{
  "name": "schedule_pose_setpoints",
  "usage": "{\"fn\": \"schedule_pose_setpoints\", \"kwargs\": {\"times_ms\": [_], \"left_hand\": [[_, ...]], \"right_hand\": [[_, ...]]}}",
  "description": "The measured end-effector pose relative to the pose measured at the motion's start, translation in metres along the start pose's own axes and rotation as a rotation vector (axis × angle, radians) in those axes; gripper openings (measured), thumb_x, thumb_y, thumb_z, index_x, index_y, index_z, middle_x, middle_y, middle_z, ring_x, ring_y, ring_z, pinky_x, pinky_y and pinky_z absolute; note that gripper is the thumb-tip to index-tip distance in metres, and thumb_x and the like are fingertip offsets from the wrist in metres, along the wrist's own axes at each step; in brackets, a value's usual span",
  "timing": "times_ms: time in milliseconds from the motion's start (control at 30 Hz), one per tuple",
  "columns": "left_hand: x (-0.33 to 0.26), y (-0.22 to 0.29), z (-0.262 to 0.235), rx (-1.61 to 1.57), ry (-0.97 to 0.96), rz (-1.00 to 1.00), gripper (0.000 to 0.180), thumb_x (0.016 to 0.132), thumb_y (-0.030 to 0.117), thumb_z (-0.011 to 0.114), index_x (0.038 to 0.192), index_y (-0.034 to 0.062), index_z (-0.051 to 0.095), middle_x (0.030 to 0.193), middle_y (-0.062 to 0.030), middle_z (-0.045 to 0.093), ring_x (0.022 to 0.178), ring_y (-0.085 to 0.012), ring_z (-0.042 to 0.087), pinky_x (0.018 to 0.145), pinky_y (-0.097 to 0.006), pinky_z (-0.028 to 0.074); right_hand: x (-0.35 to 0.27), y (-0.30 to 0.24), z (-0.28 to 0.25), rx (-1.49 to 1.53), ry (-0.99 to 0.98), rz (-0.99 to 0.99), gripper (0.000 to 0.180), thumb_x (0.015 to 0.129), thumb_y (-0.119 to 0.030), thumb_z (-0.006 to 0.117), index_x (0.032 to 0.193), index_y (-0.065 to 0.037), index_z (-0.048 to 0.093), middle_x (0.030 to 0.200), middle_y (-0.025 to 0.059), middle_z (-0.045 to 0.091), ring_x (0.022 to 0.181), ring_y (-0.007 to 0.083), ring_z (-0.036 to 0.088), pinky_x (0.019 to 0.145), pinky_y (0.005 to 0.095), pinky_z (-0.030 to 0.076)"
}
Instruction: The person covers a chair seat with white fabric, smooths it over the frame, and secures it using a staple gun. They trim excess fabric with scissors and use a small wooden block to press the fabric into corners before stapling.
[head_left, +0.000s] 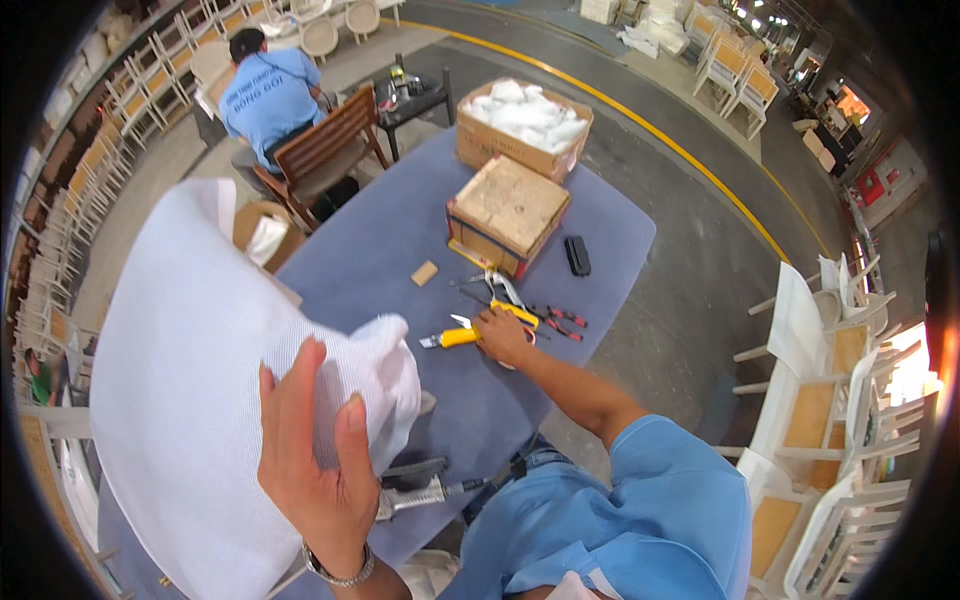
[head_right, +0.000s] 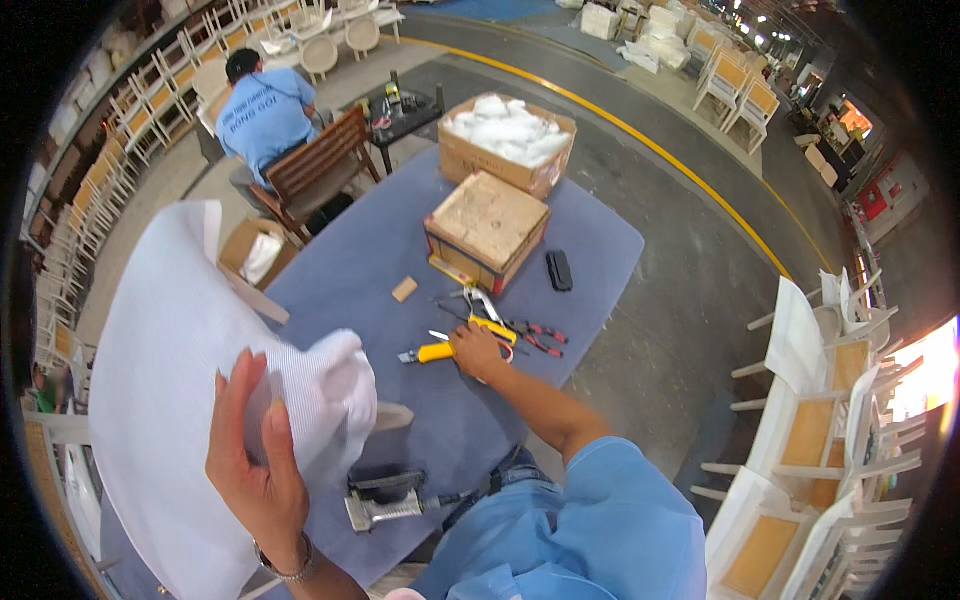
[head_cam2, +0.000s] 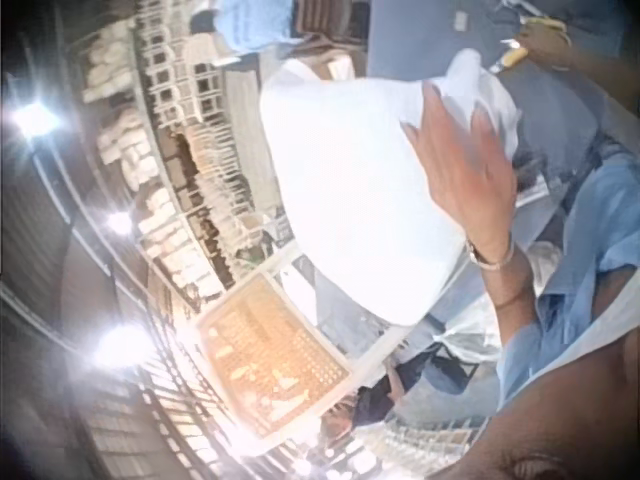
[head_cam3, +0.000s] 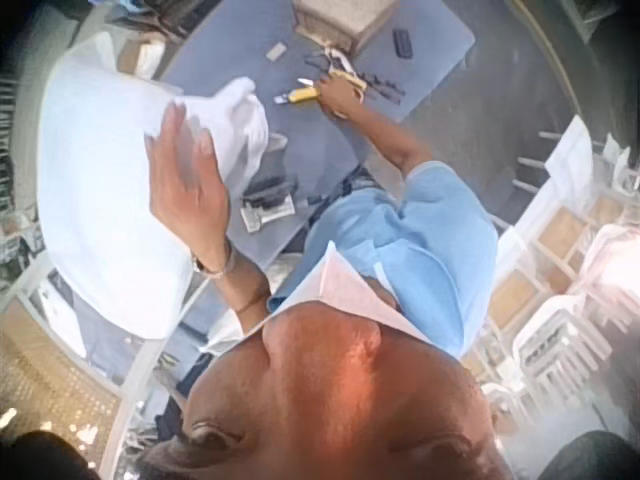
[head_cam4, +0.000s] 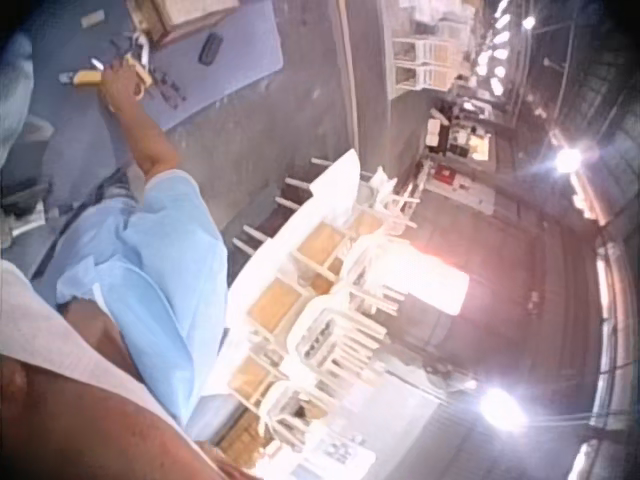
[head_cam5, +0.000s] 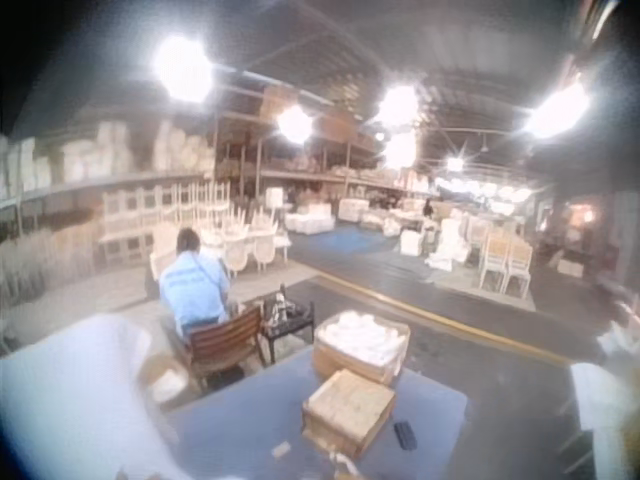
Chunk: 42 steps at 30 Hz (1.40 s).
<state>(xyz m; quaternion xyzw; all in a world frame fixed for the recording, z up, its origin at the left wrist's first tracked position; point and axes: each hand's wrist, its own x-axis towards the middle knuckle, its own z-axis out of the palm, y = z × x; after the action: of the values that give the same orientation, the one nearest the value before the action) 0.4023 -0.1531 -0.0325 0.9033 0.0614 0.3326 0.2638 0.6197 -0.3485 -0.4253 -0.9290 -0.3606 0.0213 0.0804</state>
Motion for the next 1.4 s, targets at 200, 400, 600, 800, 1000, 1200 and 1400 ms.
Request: {"fn": "schedule_pose_setpoints", "kwargs": {"times_ms": [200, 400, 600, 800, 1000, 1200, 1400], "left_hand": [[0.000, 0.008, 0.010, 0.165, 0.030, -0.074, 0.039, 0.092, 0.015, 0.065, 0.128, -0.0002, 0.062, 0.124, -0.0168, 0.069, 0.115, -0.0372, 0.065, 0.113, -0.056, 0.037], [0.009, 0.015, 0.010, 0.376, -0.159, 0.006, 0.055, 0.085, 0.023, 0.076, 0.133, 0.0022, 0.059, 0.128, -0.0149, 0.066, 0.118, -0.0346, 0.062, 0.115, -0.056, 0.035], [0.065, 0.023, 0.053, 0.645, -0.686, 0.120, 0.069, 0.080, 0.032, 0.081, 0.139, 0.0072, 0.055, 0.128, -0.0149, 0.063, 0.116, -0.0332, 0.060, 0.108, -0.051, 0.040], [0.102, -0.022, 0.105, 0.726, -1.300, -0.019, 0.066, 0.079, 0.036, 0.079, 0.133, 0.0046, 0.058, 0.120, -0.0195, 0.066, 0.113, -0.0360, 0.063, 0.095, -0.046, 0.051], [0.120, -0.008, 0.142, 0.759, -1.589, -0.164, 0.056, 0.073, 0.035, 0.080, 0.117, 0.0013, 0.068, 0.107, -0.0190, 0.071, 0.103, -0.0374, 0.068, 0.086, -0.044, 0.054], [0.127, -0.024, 0.136, 0.465, -1.575, -0.126, 0.052, 0.072, 0.027, 0.081, 0.115, 0.0000, 0.070, 0.109, -0.0194, 0.071, 0.105, -0.0367, 0.066, 0.089, -0.042, 0.052], [0.119, -0.019, 0.138, 0.508, -1.583, -0.021, 0.040, 0.072, 0.022, 0.079, 0.103, -0.0021, 0.074, 0.097, -0.0217, 0.072, 0.098, -0.0368, 0.067, 0.085, -0.042, 0.052]], "right_hand": [[0.032, 0.012, -0.031, 0.230, 0.258, 0.079, 0.056, 0.082, -0.046, 0.075, 0.119, -0.007, 0.064, 0.112, 0.0134, 0.064, 0.111, 0.0344, 0.059, 0.092, 0.0491, 0.048], [-0.033, 0.039, -0.029, 0.278, 0.167, 0.022, 0.041, 0.082, -0.035, 0.072, 0.110, -0.006, 0.067, 0.104, 0.0139, 0.064, 0.100, 0.0329, 0.062, 0.086, 0.0453, 0.049], [-0.042, 0.059, 0.013, 0.178, 0.034, -0.068, 0.030, 0.085, -0.033, 0.068, 0.104, -0.010, 0.064, 0.098, 0.0129, 0.066, 0.094, 0.0318, 0.065, 0.076, 0.0446, 0.048], [-0.049, 0.042, 0.009, 0.245, -0.125, 0.060, 0.046, 0.081, -0.034, 0.069, 0.117, -0.008, 0.057, 0.105, 0.0179, 0.065, 0.096, 0.0373, 0.067, 0.077, 0.0502, 0.055], [-0.063, 0.053, -0.020, 0.732, -0.311, 0.111, 0.074, 0.074, -0.018, 0.077, 0.141, -0.007, 0.048, 0.092, 0.0102, 0.067, 0.080, 0.0260, 0.068, 0.076, 0.0406, 0.054], [-0.088, 0.021, -0.103, 1.495, -0.568, 0.107, 0.069, 0.072, -0.007, 0.085, 0.135, -0.007, 0.058, 0.080, -0.0012, 0.055, 0.071, 0.0039, 0.049, 0.064, 0.0221, 0.042], [-0.066, -0.014, -0.133, 1.204, -0.262, -0.353, 0.063, 0.069, -0.039, 0.090, 0.116, -0.007, 0.065, 0.098, 0.0099, 0.064, 0.089, 0.0311, 0.060, 0.080, 0.0381, 0.049]]}}
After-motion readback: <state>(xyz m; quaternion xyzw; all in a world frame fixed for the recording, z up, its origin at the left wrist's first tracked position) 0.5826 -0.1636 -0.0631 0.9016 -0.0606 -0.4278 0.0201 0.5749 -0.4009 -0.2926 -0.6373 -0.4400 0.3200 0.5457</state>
